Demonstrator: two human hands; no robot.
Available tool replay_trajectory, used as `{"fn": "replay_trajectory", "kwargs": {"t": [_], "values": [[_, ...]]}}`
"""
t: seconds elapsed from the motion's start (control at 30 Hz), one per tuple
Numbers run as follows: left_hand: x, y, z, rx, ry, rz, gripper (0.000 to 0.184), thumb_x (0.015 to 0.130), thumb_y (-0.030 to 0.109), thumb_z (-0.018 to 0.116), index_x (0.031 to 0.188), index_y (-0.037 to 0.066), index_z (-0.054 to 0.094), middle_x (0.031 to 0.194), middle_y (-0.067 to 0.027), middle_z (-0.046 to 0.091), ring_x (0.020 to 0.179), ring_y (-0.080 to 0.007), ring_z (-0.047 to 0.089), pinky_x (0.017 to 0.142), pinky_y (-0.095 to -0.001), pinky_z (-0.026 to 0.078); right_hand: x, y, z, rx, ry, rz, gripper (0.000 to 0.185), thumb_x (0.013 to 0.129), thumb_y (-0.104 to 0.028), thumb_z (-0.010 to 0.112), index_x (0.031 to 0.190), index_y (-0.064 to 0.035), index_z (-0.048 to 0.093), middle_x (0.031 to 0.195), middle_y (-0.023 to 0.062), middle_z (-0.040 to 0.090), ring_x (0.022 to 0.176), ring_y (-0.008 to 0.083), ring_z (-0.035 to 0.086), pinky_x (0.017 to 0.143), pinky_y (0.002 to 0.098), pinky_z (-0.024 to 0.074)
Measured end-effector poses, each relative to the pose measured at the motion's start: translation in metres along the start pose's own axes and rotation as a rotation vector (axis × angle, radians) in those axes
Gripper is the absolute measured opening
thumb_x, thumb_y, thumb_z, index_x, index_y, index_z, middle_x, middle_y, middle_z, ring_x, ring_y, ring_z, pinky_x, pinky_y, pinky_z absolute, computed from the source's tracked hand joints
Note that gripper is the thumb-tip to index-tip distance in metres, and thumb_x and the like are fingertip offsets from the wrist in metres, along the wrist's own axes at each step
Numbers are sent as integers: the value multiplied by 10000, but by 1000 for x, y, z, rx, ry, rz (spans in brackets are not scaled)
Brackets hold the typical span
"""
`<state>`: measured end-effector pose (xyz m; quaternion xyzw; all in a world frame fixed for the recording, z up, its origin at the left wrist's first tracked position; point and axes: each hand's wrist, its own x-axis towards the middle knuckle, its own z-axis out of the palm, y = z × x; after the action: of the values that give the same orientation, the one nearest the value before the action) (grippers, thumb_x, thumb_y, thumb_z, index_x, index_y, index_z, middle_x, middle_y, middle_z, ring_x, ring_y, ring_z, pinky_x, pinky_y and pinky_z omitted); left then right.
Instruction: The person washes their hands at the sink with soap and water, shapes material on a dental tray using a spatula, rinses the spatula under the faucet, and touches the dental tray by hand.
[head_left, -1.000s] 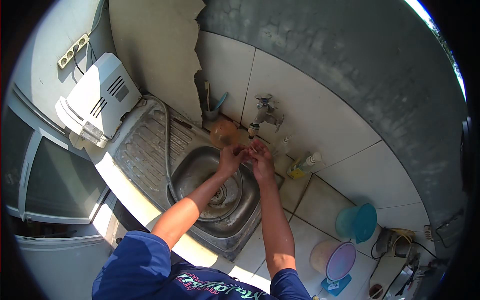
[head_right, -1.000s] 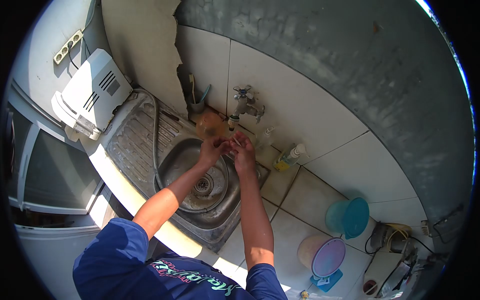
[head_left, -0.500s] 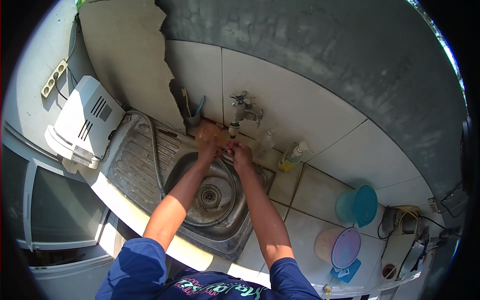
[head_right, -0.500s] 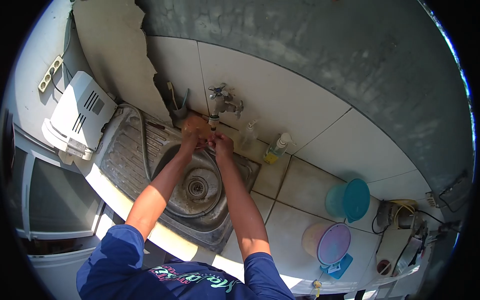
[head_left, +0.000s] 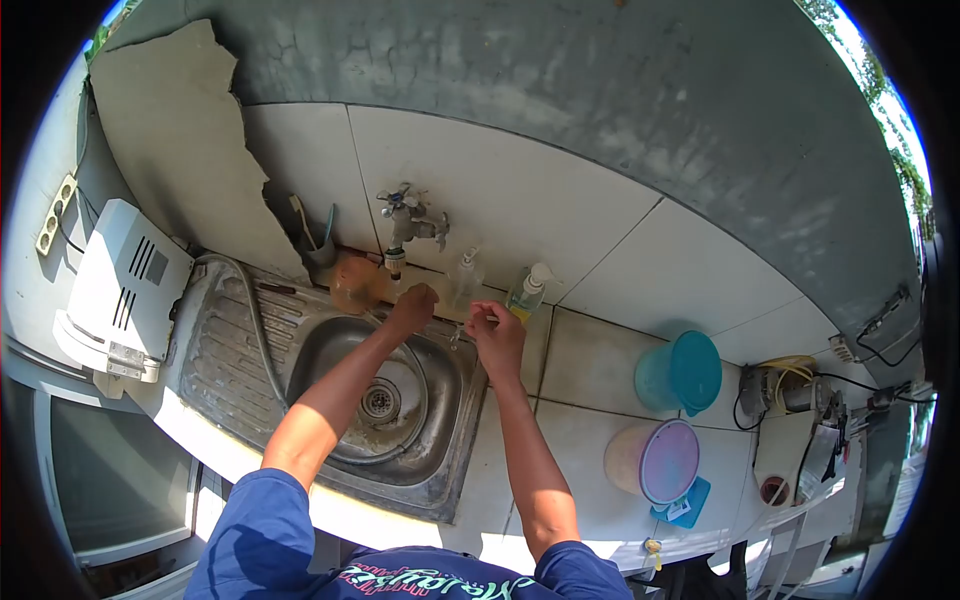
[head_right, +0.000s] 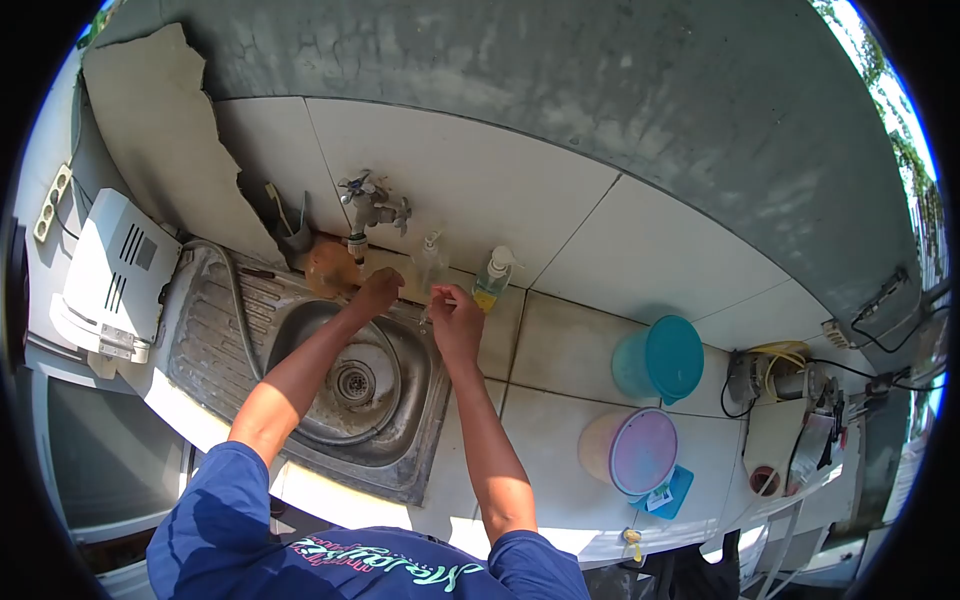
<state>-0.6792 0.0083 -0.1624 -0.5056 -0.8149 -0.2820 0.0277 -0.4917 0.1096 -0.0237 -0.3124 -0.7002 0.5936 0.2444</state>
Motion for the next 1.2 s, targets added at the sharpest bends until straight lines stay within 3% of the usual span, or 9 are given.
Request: {"fn": "replay_trajectory", "kwargs": {"t": [0.07,0.13,0.2,0.3,0.4,0.67,1.03,1.13,1.2], "values": [[6,95,-72,-259,-201,-385,144,893,129,481,910,37,591,922,-198,658,792,-365,635,689,-452,495,2,5,-34,232,94,110,192,943,-145,565,968,27,645,868,82,648,727,174,664,729,257,559],[18,146,-109,-306,-106,-151,100,856,31,475,901,22,564,903,-175,650,755,-356,644,664,-439,487,9,12,-62,529,236,176,254,975,-171,521,1029,64,600,921,121,640,814,210,659,778,291,559],[36,175,-118,-347,68,22,235,833,24,489,1047,14,586,1090,-175,645,740,-346,650,670,-426,503,20,10,-83,658,291,206,279,989,-178,492,1057,76,587,961,143,641,875,223,657,798,306,561],[58,206,-123,-184,106,165,428,809,33,522,1236,20,543,1292,-153,568,735,-320,664,652,-390,525,42,2,-98,873,305,248,318,1009,-180,437,1089,101,561,1020,175,634,954,251,650,845,335,559],[71,207,-113,-2,-104,191,580,779,37,560,1352,35,468,1420,-112,470,739,-310,674,633,-370,542,56,4,-101,982,235,279,330,1013,-166,401,1094,118,547,1046,193,624,969,278,646,879,356,558],[80,202,-103,190,-192,231,562,764,42,589,1318,50,498,1399,-88,500,755,-291,688,625,-375,556,67,6,-104,952,122,269,316,1004,-131,386,1100,124,544,1053,208,629,964,287,644,898,355,563],[74,205,-104,178,-225,187,487,814,57,536,1301,60,522,1433,-108,457,841,-324,679,701,-396,553,62,14,-106,1030,219,334,310,990,-107,371,1095,133,538,1089,225,616,1001,311,637,925,364,554],[55,205,-104,-74,-28,147,430,867,87,507,1295,49,525,1421,-138,461,845,-312,679,715,-405,544,41,15,-106,1075,246,284,316,991,-110,372,1103,138,532,1096,223,611,1008,309,636,934,368,548],[29,210,-99,-663,232,-194,387,939,159,476,1310,55,507,1367,-129,503,943,-270,650,749,-385,534,10,7,-93,966,209,251,322,998,-128,383,1117,131,535,1097,220,612,1026,291,631,933,357,538]]}}
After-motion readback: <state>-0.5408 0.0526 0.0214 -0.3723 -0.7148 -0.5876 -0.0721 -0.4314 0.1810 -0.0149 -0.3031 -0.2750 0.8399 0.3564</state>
